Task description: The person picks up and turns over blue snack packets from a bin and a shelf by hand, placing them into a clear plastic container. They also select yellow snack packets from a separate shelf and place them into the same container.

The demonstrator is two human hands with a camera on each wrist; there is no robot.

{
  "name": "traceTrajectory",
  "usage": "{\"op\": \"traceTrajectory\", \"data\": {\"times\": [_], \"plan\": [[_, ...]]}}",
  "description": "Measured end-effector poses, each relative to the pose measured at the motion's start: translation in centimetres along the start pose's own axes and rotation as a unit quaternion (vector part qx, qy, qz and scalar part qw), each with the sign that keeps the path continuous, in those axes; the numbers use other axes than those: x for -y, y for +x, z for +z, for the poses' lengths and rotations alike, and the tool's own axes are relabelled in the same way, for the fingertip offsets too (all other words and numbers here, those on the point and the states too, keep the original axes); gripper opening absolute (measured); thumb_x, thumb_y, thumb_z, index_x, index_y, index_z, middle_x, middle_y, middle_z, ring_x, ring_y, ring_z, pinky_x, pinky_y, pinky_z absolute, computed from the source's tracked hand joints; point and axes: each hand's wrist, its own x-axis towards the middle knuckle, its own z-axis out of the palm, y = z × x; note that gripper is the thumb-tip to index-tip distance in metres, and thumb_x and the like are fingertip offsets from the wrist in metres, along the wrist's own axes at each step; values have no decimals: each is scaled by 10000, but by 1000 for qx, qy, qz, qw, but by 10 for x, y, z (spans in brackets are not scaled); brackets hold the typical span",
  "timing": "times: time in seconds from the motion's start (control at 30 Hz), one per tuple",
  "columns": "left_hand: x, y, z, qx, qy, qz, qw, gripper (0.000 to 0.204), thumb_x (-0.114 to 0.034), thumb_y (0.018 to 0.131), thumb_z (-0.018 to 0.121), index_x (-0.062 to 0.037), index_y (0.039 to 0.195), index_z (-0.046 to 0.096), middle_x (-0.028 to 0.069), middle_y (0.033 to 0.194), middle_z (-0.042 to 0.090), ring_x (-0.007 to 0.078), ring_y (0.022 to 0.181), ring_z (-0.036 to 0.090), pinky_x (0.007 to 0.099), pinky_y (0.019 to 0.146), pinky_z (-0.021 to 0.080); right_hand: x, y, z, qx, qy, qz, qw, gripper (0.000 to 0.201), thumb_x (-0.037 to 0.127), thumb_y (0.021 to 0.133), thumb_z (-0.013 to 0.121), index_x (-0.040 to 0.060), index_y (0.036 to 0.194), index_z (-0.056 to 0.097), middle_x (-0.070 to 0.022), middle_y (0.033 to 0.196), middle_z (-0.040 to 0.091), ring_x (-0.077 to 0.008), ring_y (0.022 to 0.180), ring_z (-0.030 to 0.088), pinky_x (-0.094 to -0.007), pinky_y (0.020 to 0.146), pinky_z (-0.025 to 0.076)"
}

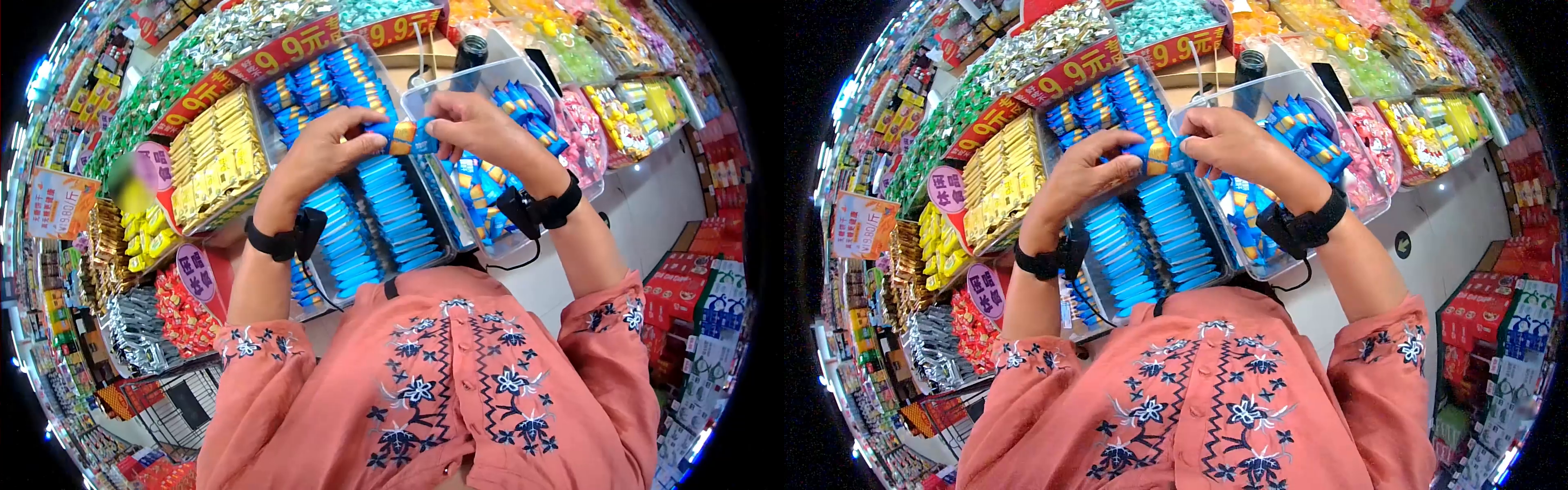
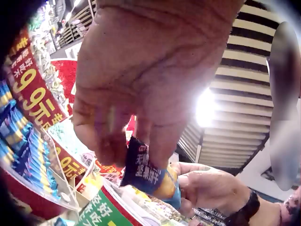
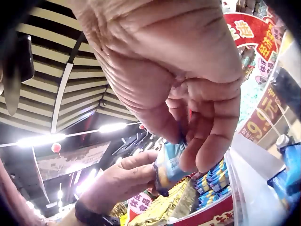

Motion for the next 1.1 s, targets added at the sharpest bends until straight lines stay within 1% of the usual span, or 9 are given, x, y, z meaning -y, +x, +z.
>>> {"op": "traceTrajectory", "data": {"times": [0.17, 0.27, 0.33, 0.43, 0.5, 0.57, 0.9, 1.0, 1.1], "plan": [[6, 14, -20, 59, 158, 60, 984, 319, -231, 898, 746, -22, 1132, 686, 69, 1023, 672, 175, 976, 626, 319, 864, 494, 2, 28, 11, 31, -65, 1, 997, 198, 170, 952, 581, -6, 1042, 603, -55, 837, 648, -133, 679, 686, -260, 611, 554], [15, 31, -43, 57, 148, 24, 987, 324, -200, 871, 767, -23, 1128, 681, 72, 1017, 691, 180, 932, 644, 327, 834, 508, -21, 61, 15, 3, 69, -40, 997, 253, 168, 930, 590, -19, 1099, 597, -79, 847, 665, -151, 723, 706, -290, 577, 565], [38, 49, -64, 13, 102, -33, 994, 350, -224, 864, 770, -31, 1140, 672, 84, 995, 697, 183, 908, 656, 330, 815, 512, -15, 68, 9, -36, 7, -57, 998, 315, 167, 940, 590, -35, 1181, 581, -104, 931, 679, -152, 812, 692, -294, 636, 573], [89, 76, -87, -70, 264, -60, 960, 344, -304, 834, 767, -64, 1070, 698, 156, 962, 704, 299, 910, 678, 392, 800, 518, -6, 70, 6, -64, -1, -35, 997, 342, 183, 934, 603, -34, 1199, 587, -107, 974, 677, -141, 840, 657, -291, 688, 564], [140, 91, -88, -74, 344, -60, 934, 371, -313, 830, 767, -76, 1103, 682, 172, 1000, 706, 334, 940, 676, 423, 824, 521, -24, 78, 5, -67, -6, -41, 997, 346, 196, 933, 609, -29, 1195, 591, -101, 976, 675, -138, 843, 652, -291, 707, 556], [149, 97, -82, -48, 405, -92, 908, 382, -298, 834, 760, -82, 1132, 656, 188, 1060, 704, 384, 999, 661, 470, 856, 520, -29, 80, 2, -67, 6, -35, 997, 346, 208, 933, 612, -24, 1189, 595, -93, 977, 673, -134, 846, 648, -289, 718, 548], [182, 107, -63, -49, 435, -116, 892, 287, -174, 849, 739, -72, 1085, 612, 191, 1038, 679, 390, 1008, 638, 481, 820, 509, -28, 66, -2, -32, 44, 7, 999, 340, 235, 943, 582, -10, 1179, 591, -69, 969, 666, -116, 849, 643, -273, 711, 541], [200, 111, -61, -58, 454, -51, 887, 279, -157, 843, 737, -72, 1075, 606, 176, 1056, 650, 394, 1021, 620, 482, 830, 506, -29, 67, -1, -34, 47, 10, 998, 339, 235, 941, 579, -8, 1177, 594, -70, 967, 667, -120, 851, 651, -272, 713, 542], [197, 115, -58, -44, 465, -59, 882, 287, -138, 843, 729, -80, 1080, 578, 164, 1078, 618, 399, 1024, 610, 485, 839, 505, -28, 67, -2, -35, 48, 9, 998, 335, 235, 938, 576, -8, 1168, 601, -71, 968, 667, -124, 848, 657, -274, 711, 545]]}}
